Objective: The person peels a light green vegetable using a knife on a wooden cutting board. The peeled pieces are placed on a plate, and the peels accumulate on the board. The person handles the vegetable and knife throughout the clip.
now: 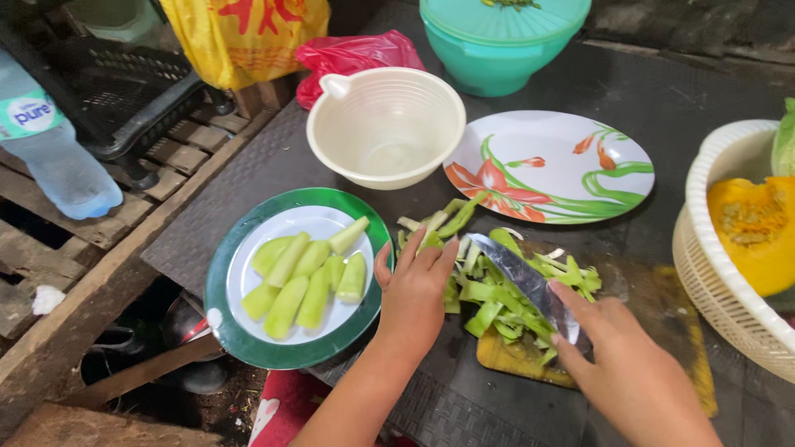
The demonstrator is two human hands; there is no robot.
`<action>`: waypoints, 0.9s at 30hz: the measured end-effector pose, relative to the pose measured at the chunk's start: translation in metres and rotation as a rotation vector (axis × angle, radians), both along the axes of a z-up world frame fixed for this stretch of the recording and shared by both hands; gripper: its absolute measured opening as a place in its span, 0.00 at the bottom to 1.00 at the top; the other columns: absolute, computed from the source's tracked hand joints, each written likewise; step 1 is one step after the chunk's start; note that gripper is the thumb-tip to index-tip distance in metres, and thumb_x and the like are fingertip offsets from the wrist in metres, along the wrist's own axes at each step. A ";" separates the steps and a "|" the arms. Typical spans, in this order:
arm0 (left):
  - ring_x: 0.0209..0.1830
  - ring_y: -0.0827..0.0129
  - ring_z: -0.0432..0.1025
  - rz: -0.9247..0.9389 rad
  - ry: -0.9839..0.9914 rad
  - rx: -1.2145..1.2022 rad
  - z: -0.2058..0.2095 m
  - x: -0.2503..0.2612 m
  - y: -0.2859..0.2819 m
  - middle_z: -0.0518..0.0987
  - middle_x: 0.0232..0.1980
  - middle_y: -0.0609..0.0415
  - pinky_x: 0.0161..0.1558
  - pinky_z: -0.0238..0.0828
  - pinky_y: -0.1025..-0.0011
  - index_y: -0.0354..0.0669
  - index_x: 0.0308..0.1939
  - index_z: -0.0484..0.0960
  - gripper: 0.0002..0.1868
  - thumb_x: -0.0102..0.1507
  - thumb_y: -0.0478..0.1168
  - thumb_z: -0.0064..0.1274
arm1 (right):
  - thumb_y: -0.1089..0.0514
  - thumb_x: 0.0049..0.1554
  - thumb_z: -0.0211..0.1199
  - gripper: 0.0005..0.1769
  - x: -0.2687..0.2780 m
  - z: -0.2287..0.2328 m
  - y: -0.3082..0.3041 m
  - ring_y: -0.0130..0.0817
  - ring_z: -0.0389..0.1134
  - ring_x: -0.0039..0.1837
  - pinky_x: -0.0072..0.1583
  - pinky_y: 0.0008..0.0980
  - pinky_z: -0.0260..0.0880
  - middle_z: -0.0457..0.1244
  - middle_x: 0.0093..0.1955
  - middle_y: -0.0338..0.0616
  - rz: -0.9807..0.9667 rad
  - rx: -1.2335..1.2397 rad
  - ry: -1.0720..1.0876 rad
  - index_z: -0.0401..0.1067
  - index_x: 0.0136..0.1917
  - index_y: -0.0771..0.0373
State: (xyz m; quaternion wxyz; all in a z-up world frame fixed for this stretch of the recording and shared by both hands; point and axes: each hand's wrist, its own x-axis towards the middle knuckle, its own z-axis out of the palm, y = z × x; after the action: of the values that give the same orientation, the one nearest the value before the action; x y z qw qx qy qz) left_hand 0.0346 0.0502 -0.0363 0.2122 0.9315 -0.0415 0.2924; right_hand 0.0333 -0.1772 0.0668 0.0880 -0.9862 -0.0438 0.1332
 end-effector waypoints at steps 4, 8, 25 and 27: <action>0.72 0.58 0.64 0.003 -0.019 -0.034 -0.001 0.004 -0.011 0.76 0.48 0.52 0.68 0.45 0.43 0.46 0.68 0.73 0.33 0.57 0.28 0.53 | 0.46 0.56 0.64 0.38 0.007 0.010 -0.008 0.37 0.71 0.53 0.55 0.36 0.73 0.64 0.55 0.40 -0.058 -0.060 0.063 0.61 0.79 0.30; 0.69 0.61 0.66 -0.004 -0.043 -0.056 -0.002 0.007 -0.019 0.77 0.50 0.52 0.66 0.46 0.43 0.45 0.69 0.72 0.30 0.62 0.36 0.56 | 0.46 0.55 0.66 0.37 0.008 0.007 -0.010 0.37 0.71 0.50 0.55 0.34 0.71 0.65 0.52 0.39 -0.086 0.042 0.038 0.64 0.77 0.33; 0.59 0.46 0.68 -0.018 0.177 -0.382 0.016 0.029 -0.038 0.72 0.60 0.42 0.58 0.66 0.52 0.41 0.61 0.76 0.22 0.65 0.43 0.56 | 0.48 0.52 0.70 0.37 0.012 -0.011 -0.026 0.46 0.70 0.58 0.58 0.40 0.68 0.66 0.58 0.51 -0.116 0.352 -0.151 0.65 0.72 0.53; 0.55 0.42 0.71 -0.089 0.321 -0.525 0.020 0.045 -0.046 0.69 0.60 0.35 0.54 0.71 0.54 0.33 0.65 0.71 0.30 0.65 0.49 0.56 | 0.48 0.51 0.70 0.37 0.012 -0.014 -0.026 0.48 0.70 0.58 0.57 0.41 0.68 0.66 0.59 0.53 -0.128 0.379 -0.179 0.64 0.72 0.55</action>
State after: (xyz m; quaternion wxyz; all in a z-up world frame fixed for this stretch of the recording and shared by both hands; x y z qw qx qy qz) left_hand 0.0793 0.0039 -0.0160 0.4619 0.8765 0.0289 0.1327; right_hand 0.0453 -0.2031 0.0532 0.2759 -0.9607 -0.0129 0.0288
